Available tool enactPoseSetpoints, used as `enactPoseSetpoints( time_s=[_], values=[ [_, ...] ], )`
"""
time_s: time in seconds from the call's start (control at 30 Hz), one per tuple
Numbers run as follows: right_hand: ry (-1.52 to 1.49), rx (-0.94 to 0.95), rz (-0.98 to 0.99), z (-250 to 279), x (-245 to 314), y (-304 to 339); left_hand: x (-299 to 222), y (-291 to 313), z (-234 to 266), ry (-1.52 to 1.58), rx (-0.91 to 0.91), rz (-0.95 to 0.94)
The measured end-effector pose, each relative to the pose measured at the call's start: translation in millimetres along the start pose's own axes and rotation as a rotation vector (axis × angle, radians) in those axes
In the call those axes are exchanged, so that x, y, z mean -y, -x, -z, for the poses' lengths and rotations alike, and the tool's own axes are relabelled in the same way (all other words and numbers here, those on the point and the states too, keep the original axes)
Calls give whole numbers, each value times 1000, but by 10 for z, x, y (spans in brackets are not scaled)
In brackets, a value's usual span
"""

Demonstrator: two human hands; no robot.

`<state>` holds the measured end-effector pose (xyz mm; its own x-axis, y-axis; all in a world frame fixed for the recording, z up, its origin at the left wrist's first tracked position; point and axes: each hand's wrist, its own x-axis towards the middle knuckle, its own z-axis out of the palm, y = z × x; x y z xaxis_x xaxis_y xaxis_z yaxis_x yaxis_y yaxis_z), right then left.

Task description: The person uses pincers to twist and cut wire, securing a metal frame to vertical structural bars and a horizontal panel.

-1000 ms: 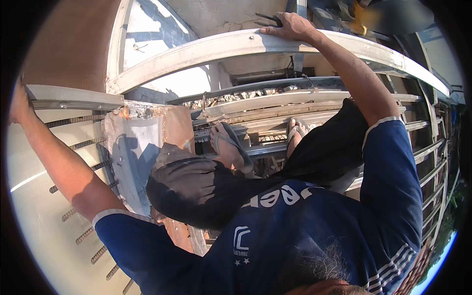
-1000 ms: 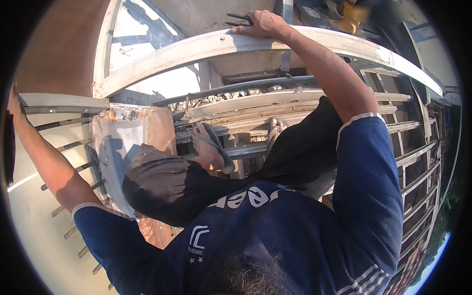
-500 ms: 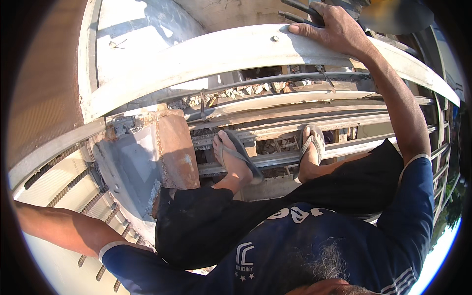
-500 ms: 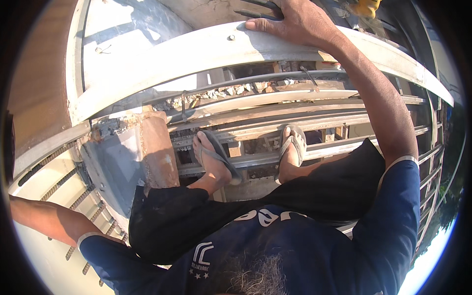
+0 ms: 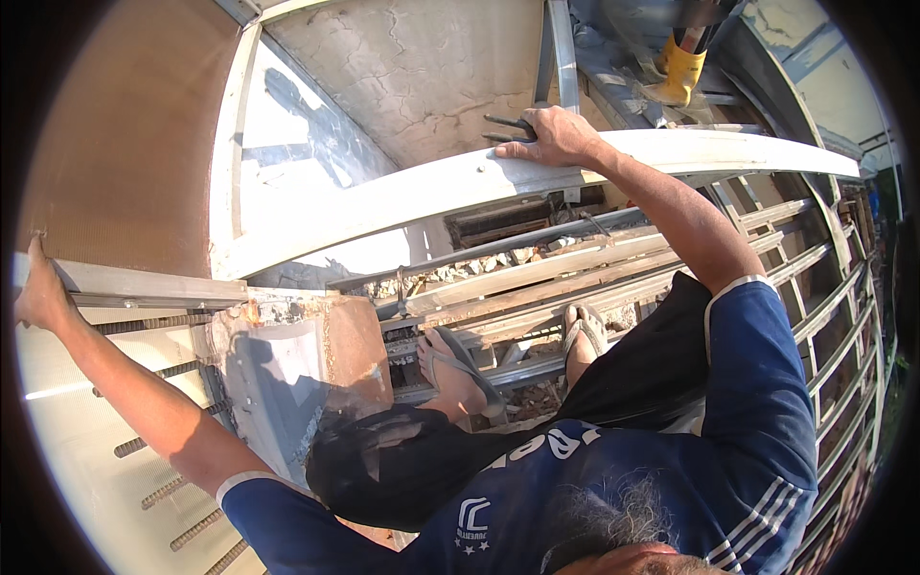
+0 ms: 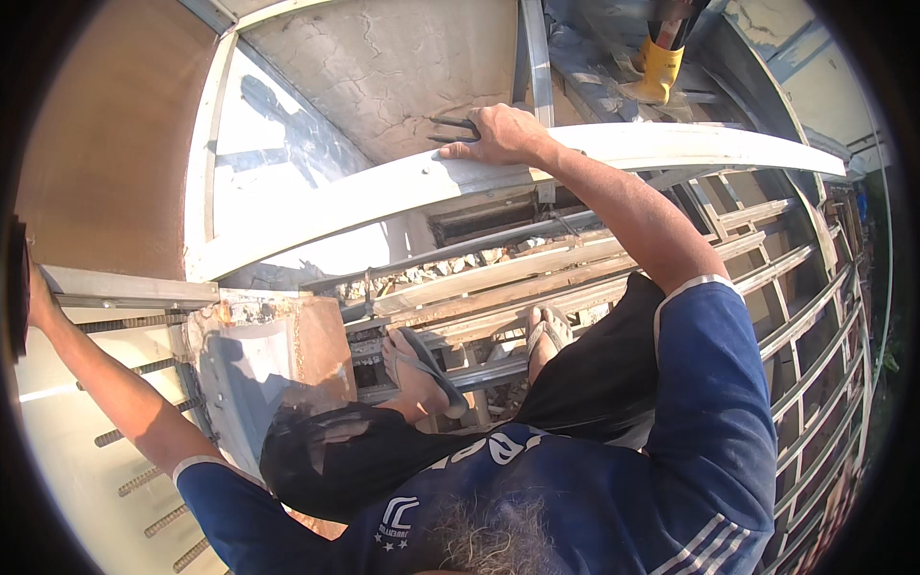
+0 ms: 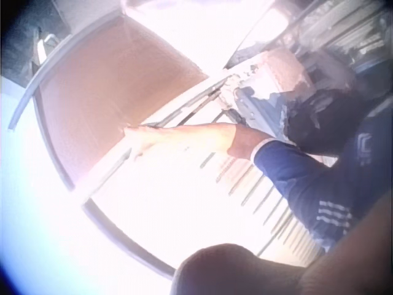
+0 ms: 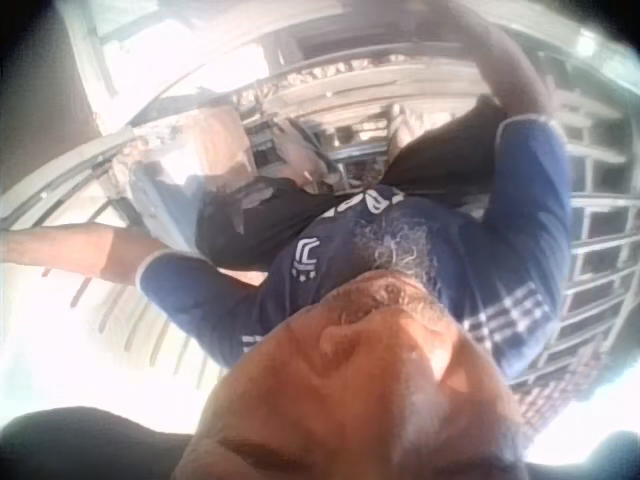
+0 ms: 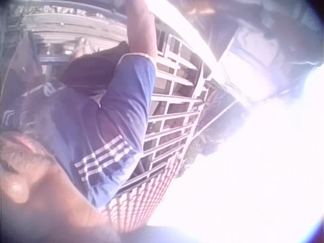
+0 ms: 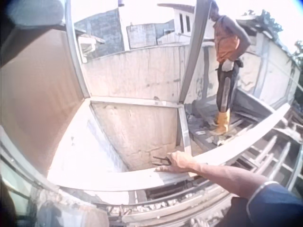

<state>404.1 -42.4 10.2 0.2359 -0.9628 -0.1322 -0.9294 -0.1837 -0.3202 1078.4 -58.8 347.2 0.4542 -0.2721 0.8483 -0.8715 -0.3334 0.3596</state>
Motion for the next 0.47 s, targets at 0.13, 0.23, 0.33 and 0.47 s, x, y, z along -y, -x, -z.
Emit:
enactPoseSetpoints(
  time_s=[0.13,0.23,0.33,0.47],
  values=[
    [21,66,-20,56,122,16,-108,184,253,72,-21,59],
    [5,62,-72,154,22,147,-477,433,279,152,-18,63],
    [-16,56,-68,156,31,189,-667,599,435,151,3,49],
    [-61,16,-34,201,93,261,-874,817,627,162,0,-19]
  ],
)
